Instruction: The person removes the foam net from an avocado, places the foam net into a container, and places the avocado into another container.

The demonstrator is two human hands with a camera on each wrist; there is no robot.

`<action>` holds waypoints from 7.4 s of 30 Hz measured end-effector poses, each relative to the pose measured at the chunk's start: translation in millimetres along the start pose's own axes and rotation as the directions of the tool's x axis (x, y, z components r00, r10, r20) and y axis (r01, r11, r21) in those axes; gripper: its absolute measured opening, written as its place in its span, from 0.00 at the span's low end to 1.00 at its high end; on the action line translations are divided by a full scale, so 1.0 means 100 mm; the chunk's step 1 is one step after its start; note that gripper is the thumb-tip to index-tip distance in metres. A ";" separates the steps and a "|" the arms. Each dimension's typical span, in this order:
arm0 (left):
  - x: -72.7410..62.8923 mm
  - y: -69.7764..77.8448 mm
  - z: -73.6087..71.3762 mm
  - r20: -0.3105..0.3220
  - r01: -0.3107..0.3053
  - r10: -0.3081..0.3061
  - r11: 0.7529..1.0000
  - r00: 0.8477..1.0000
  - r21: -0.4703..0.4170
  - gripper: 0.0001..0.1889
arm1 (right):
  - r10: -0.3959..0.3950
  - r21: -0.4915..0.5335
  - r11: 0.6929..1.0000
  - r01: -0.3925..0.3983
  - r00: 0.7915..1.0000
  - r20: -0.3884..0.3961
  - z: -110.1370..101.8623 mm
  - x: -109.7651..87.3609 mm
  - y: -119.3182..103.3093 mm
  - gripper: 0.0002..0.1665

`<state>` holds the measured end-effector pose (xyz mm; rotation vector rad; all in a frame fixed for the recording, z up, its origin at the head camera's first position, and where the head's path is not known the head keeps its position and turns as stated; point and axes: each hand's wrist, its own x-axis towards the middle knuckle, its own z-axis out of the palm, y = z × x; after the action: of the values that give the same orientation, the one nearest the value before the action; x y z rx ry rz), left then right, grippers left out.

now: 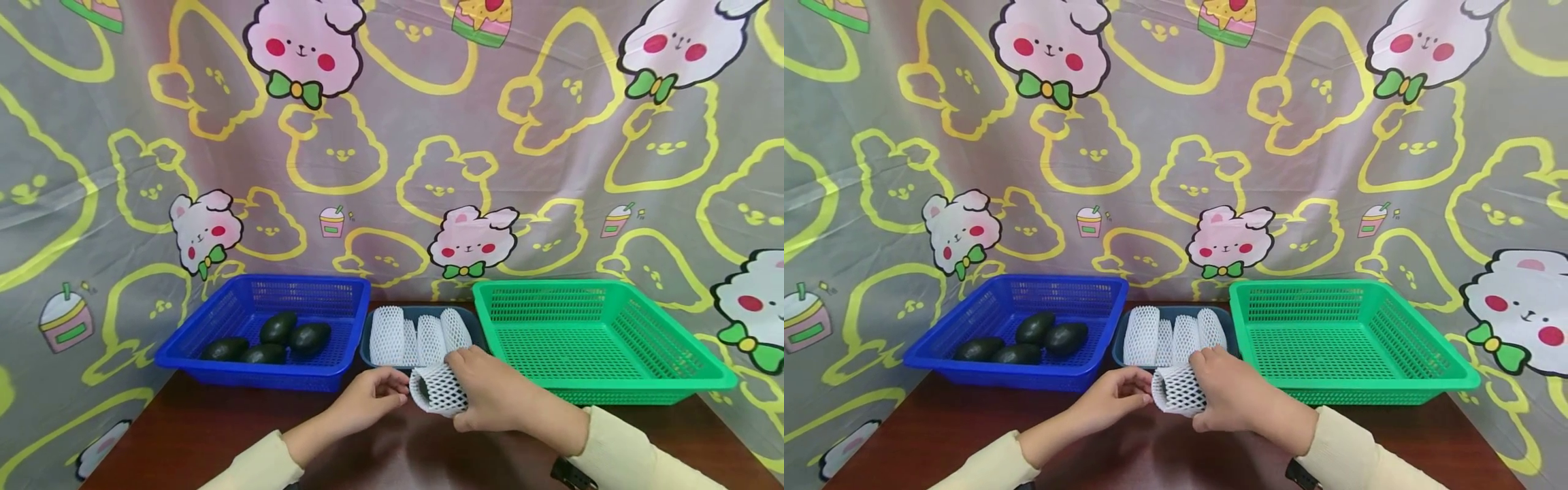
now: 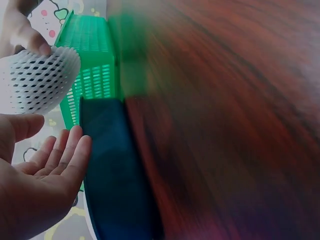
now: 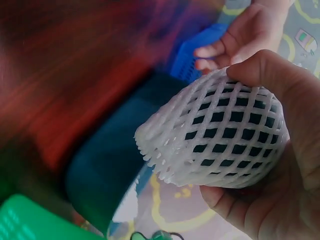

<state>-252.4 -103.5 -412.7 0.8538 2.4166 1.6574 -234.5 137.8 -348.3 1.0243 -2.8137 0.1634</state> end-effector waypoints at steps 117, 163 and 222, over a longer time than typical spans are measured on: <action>0.08 -0.25 0.14 0.059 0.081 -0.079 0.996 0.995 -0.039 0.25 | -0.064 0.362 0.932 0.003 0.986 0.156 0.61 0.11 0.27 0.41; -0.16 -0.26 -0.09 0.006 0.101 -0.101 0.995 0.995 -0.006 0.25 | -0.072 0.258 0.964 0.065 0.997 0.016 0.49 0.02 0.30 0.14; -0.34 -0.23 -0.31 -0.023 0.116 -0.115 0.993 0.993 0.037 0.25 | 0.237 0.334 0.922 -0.195 0.967 -0.091 -0.17 0.16 0.25 0.12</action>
<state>-244.7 -151.5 -427.9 0.6908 2.4683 1.5913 -261.4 149.5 -329.9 0.7168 -2.8293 0.7114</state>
